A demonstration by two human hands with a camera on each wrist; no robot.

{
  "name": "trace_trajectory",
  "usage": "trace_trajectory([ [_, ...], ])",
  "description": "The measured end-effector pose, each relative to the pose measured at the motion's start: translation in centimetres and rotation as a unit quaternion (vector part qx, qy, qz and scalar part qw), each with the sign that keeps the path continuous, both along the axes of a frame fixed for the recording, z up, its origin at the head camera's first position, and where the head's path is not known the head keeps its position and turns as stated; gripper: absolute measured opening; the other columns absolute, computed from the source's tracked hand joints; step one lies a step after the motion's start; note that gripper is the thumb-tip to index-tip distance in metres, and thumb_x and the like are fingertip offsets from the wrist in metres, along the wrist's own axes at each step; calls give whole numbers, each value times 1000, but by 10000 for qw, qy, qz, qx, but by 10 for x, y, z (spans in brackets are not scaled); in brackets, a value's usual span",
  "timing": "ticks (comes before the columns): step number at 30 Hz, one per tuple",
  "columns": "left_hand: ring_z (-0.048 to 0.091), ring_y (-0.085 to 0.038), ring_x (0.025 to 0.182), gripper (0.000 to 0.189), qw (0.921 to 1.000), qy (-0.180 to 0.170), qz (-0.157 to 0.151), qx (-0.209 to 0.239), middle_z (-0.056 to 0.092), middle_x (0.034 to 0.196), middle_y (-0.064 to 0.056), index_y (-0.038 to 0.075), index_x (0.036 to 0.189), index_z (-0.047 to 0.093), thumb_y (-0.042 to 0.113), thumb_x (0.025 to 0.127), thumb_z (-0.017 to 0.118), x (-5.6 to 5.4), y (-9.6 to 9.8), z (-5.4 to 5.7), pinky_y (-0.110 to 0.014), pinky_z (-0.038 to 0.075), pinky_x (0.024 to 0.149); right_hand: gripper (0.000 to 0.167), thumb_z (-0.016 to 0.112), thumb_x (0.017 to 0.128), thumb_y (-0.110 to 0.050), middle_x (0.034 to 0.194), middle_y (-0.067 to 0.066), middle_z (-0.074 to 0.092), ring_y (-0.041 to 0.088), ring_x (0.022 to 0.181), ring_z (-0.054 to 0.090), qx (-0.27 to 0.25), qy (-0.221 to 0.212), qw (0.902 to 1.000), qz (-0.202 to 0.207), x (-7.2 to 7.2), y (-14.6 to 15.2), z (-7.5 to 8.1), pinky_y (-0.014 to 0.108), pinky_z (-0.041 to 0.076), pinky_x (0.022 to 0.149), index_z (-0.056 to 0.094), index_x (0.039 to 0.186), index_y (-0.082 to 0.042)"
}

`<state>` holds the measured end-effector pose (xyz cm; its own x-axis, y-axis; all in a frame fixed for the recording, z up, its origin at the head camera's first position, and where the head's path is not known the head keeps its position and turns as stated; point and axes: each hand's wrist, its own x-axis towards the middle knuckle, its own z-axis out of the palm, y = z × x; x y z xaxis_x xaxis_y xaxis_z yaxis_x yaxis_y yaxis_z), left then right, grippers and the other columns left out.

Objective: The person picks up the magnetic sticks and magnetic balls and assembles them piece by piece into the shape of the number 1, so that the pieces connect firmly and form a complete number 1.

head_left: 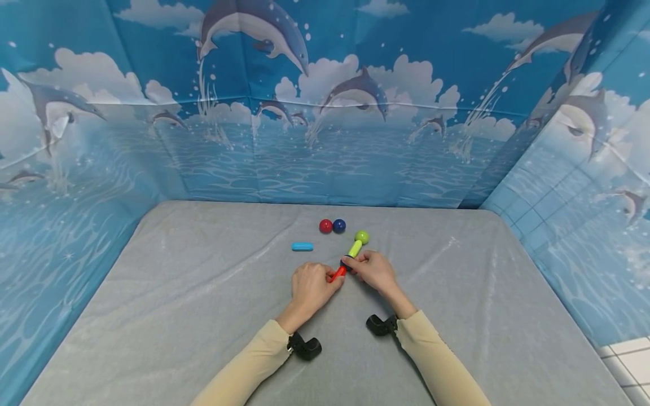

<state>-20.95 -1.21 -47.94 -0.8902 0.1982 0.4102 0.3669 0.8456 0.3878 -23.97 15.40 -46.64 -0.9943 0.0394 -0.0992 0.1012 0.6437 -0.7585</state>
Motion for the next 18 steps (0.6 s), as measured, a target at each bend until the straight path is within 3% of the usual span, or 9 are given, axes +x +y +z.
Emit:
trace_trajectory([
  [12, 49, -2, 51, 27, 9992, 78, -155, 364, 56, 58, 13, 19, 79, 77, 45, 81, 72, -6, -8, -2, -19, 35, 44, 40, 71, 80, -50, 63, -1, 63, 16, 50, 53, -148, 75, 9999, 32, -1, 2, -2, 29, 35, 48, 64, 76, -10],
  [18, 46, -4, 48, 27, 9991, 147, -67, 383, 53, 56, 11, 14, 84, 76, 40, 83, 70, -13, -16, 5, -20, 34, 41, 41, 70, 80, -51, 63, -3, 64, 15, 51, 55, -37, 96, 9999, 57, -1, 3, -3, 29, 35, 48, 64, 75, -11],
])
